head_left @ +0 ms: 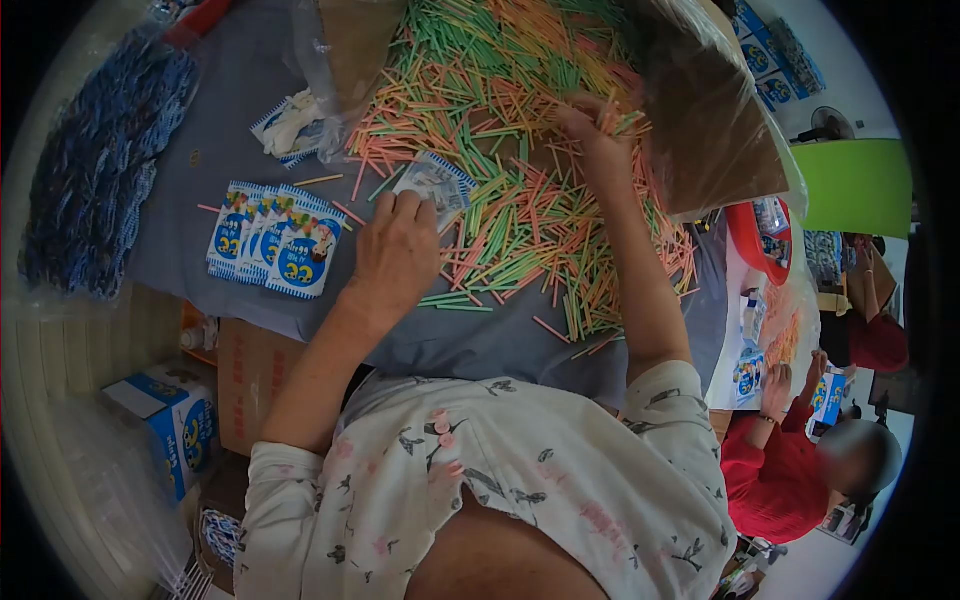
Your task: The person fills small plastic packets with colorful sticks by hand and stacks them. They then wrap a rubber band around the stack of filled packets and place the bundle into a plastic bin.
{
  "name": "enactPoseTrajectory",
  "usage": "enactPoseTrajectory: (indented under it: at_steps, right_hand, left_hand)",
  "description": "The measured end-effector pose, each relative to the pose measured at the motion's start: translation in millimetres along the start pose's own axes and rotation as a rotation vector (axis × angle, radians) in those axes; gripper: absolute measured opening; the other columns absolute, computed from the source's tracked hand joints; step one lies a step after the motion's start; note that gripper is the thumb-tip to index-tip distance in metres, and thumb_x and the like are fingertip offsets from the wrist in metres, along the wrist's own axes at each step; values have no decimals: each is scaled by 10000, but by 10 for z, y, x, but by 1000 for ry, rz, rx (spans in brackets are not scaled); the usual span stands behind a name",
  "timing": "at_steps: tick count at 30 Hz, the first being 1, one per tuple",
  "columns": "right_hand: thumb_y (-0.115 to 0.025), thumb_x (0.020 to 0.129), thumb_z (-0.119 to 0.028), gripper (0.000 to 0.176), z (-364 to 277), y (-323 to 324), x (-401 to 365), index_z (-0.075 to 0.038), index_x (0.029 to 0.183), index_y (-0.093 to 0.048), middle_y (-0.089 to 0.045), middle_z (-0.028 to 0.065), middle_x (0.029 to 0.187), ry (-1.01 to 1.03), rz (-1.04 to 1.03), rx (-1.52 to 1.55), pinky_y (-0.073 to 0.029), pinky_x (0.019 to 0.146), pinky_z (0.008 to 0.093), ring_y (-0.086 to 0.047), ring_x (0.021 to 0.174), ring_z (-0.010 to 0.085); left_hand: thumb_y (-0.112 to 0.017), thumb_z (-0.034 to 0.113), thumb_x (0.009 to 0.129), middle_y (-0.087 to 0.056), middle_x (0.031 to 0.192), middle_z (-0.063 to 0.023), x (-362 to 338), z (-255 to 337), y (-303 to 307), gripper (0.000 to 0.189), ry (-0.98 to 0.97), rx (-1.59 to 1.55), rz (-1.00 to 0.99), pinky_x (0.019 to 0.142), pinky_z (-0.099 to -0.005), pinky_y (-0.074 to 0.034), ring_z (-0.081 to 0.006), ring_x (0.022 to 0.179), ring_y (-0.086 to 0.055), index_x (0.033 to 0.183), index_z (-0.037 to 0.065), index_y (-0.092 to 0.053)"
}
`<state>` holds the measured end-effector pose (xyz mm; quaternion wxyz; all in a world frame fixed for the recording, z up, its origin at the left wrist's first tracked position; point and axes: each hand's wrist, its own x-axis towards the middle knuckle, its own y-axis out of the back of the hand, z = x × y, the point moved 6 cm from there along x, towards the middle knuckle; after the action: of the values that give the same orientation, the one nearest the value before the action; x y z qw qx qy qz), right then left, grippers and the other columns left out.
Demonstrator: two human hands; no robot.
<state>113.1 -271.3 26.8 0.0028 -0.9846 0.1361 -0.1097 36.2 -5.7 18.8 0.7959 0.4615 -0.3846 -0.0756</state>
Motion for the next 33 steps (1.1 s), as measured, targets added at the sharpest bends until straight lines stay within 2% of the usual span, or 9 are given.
enactPoseTrajectory:
  at_steps: [5, 8, 11, 12, 19, 22, 24, 31, 33]
  right_hand:
    - [-709, 899, -157, 203, 59, 20, -5, 22, 990, -680, -691, 38, 946, -50, -113, 4, -526, 806, 329, -651, 908, 140]
    - [-671, 939, -277, 279, 92, -114, -80, -16, 1033, -700, -693, 60, 1027, 154, -133, -479, -509, 769, 357, -627, 886, 176]
    - [-490, 988, -538, 511, -93, -118, -170, -124, 1239, -652, -618, 60, 1204, -352, -139, -513, -441, 925, 412, -566, 1084, 213]
    - [-397, 985, -622, 631, 88, -14, -58, -110, 1280, -618, -595, 65, 1273, -210, -283, -483, -439, 917, 405, -559, 1087, 200]
    - [-280, 1003, -623, 679, -91, -1, -107, -118, 1307, -617, -617, 116, 1243, -61, -265, -198, -393, 989, 356, -538, 1159, 232]
    - [-392, 960, -653, 676, 206, 46, -91, -129, 1338, -591, -544, 153, 1330, -192, -307, -334, -284, 1081, 426, -439, 1286, 260]
    - [-490, 914, -658, 680, 219, 18, -60, -132, 1332, -595, -466, 186, 1398, 235, -195, -1016, -194, 1108, 513, -363, 1348, 289]
    - [-525, 912, -623, 646, 215, -42, -25, -94, 1268, -632, -426, 169, 1443, 179, -326, -977, -153, 1112, 545, -328, 1370, 297]
    - [-529, 911, -623, 654, 282, -37, -29, -99, 1287, -631, -411, 141, 1460, -115, -372, -271, -102, 1123, 541, -302, 1386, 277]
  left_hand:
    - [-602, 10, 719, -550, 858, -124, 62, -3, 101, 86, -65, -7, 165, 618, -349, -529, -291, 853, -568, 804, -7, -608]
    - [-605, 36, 727, -557, 854, -116, -47, -8, -57, 71, -3, 86, -1, 604, -358, -530, -292, 841, -571, 787, -2, -606]
    - [-610, 55, 730, -556, 847, -108, -45, -32, -43, 54, 16, 74, 27, 594, -362, -528, -288, 834, -571, 749, 9, -589]
    - [-610, 55, 730, -556, 847, -108, -38, -32, -44, 54, 17, 73, 26, 594, -362, -528, -288, 834, -571, 749, 9, -589]
    - [-586, 65, 759, -559, 878, -96, 83, -121, 94, 111, 55, 19, 29, 683, -409, -511, -293, 878, -558, 824, -7, -641]
    - [-595, 53, 752, -558, 890, -93, -25, 0, -14, 135, 36, 146, 6, 714, -414, -494, -288, 900, -546, 857, -7, -655]
    - [-605, 45, 744, -557, 896, -92, -38, 17, -66, 143, 19, 213, -35, 720, -413, -486, -284, 908, -539, 868, -5, -659]
    - [-622, 34, 743, -562, 830, -101, 56, -211, 150, 148, 114, -118, 50, 718, -396, -472, -280, 819, -545, 879, -2, -671]
    - [-626, 32, 745, -564, 817, -103, 55, -236, 191, 138, 124, -169, 69, 717, -393, -473, -279, 810, -548, 871, 3, -675]
